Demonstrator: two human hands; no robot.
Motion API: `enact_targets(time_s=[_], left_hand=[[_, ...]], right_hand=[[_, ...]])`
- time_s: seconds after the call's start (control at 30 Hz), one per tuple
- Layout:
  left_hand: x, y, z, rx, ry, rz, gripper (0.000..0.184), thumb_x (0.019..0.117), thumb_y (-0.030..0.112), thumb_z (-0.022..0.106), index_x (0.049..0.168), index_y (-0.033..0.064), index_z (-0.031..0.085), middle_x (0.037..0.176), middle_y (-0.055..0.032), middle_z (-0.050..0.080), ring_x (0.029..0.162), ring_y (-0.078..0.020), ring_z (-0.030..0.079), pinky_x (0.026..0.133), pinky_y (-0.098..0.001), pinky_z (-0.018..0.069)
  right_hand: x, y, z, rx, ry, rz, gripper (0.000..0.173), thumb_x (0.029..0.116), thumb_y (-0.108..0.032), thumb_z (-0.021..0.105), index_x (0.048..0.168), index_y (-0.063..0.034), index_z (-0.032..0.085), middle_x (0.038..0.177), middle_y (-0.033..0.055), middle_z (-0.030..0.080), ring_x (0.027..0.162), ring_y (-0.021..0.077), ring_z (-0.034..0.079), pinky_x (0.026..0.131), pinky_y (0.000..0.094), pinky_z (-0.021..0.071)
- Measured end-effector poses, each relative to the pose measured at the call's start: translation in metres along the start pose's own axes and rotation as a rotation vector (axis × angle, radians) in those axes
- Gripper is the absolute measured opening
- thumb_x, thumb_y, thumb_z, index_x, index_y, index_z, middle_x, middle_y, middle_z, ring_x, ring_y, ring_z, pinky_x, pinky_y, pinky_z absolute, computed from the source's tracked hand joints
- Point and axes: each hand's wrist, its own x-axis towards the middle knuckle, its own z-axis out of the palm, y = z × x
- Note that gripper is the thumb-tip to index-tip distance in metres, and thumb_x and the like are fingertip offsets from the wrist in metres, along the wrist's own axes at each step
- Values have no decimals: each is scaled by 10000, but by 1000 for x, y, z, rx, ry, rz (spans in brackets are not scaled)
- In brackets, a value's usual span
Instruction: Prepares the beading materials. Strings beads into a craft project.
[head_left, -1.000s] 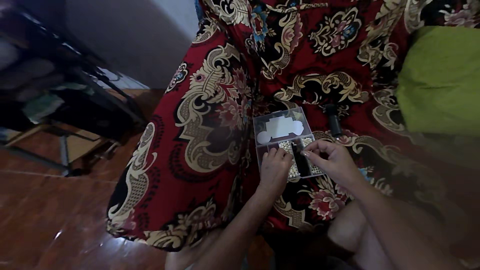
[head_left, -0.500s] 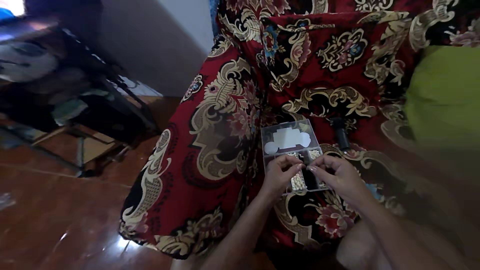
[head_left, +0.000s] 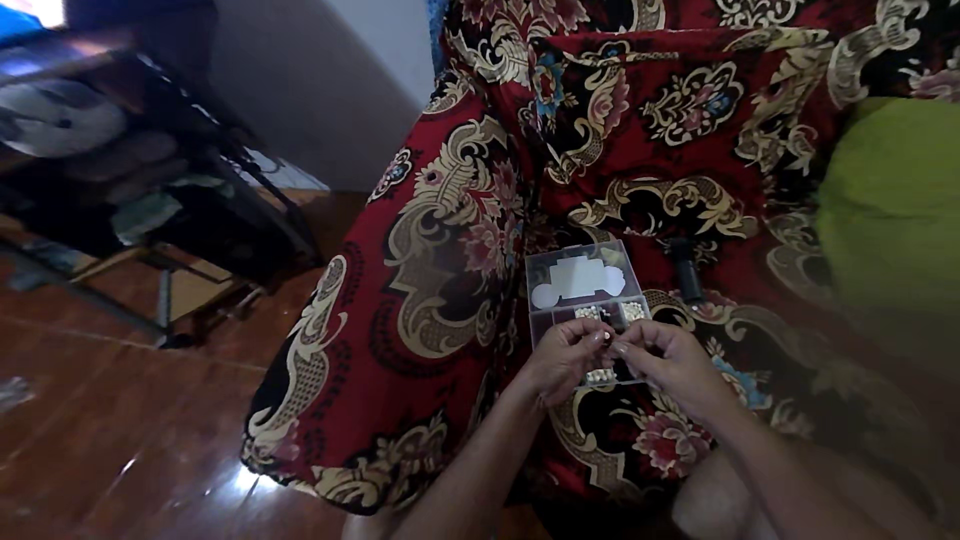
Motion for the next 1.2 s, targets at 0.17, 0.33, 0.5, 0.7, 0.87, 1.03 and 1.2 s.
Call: enact_targets(time_s=[0.17, 0.33, 0.5, 0.7, 0.87, 1.03, 1.2], left_hand=[[1, -2, -1, 66, 16, 69, 164, 1017, 1, 514, 1051, 52, 666, 957, 6, 717, 838, -96, 698, 816, -296, 594], [1, -2, 1, 28, 61, 35, 167, 1017, -8, 517, 1081, 42, 663, 938, 8, 706, 822, -90, 686, 808, -283, 587], [1, -3, 2, -16, 39, -25, 186, 1044, 24, 473, 1089, 68, 648, 928, 28, 700, 829, -81, 684, 809, -277, 581], [0, -3, 2, -55, 19, -63, 208, 1061, 41, 442, 1059, 75, 647, 937, 16, 710, 841, -97, 700, 830, -292, 590], [1, -4, 3, -82, 25, -69, 204, 1060, 37, 450, 1052, 70, 651, 937, 7, 714, 843, -103, 705, 830, -293, 592], [0, -4, 3, -73, 22, -61, 200, 1056, 39, 456, 1040, 76, 652, 935, 13, 714, 840, -96, 703, 827, -290, 592], [0, -4, 3, -71, 24, -56, 194, 1051, 33, 464, 1039, 71, 654, 950, 6, 715, 853, -104, 704, 839, -300, 591]], right_hand=[[0, 1, -1, 2, -2, 4, 80, 932, -162, 663, 893, -103, 701, 660, -78, 628, 508, -15, 522, 468, 144, 419], [-1, 2, 1, -10, 26, -13, 66, 927, -147, 671, 892, -98, 699, 641, -77, 618, 484, -13, 511, 448, 142, 416], [-1, 1, 3, -47, 38, -24, 68, 927, -149, 673, 899, -92, 696, 669, -73, 645, 501, -16, 545, 461, 139, 448], [-2, 0, 3, -59, 38, -30, 70, 927, -149, 674, 901, -88, 695, 682, -72, 660, 503, -19, 553, 467, 139, 459], [-3, 0, 4, -83, 57, -63, 60, 918, -133, 678, 885, -86, 692, 668, -74, 655, 498, -23, 554, 467, 135, 465], [-3, 1, 5, -117, 64, -74, 63, 917, -137, 679, 878, -90, 692, 668, -76, 659, 497, -30, 555, 470, 131, 468], [-3, 1, 5, -151, 70, -72, 61, 913, -146, 680, 880, -97, 694, 673, -77, 666, 503, -29, 563, 472, 134, 470]])
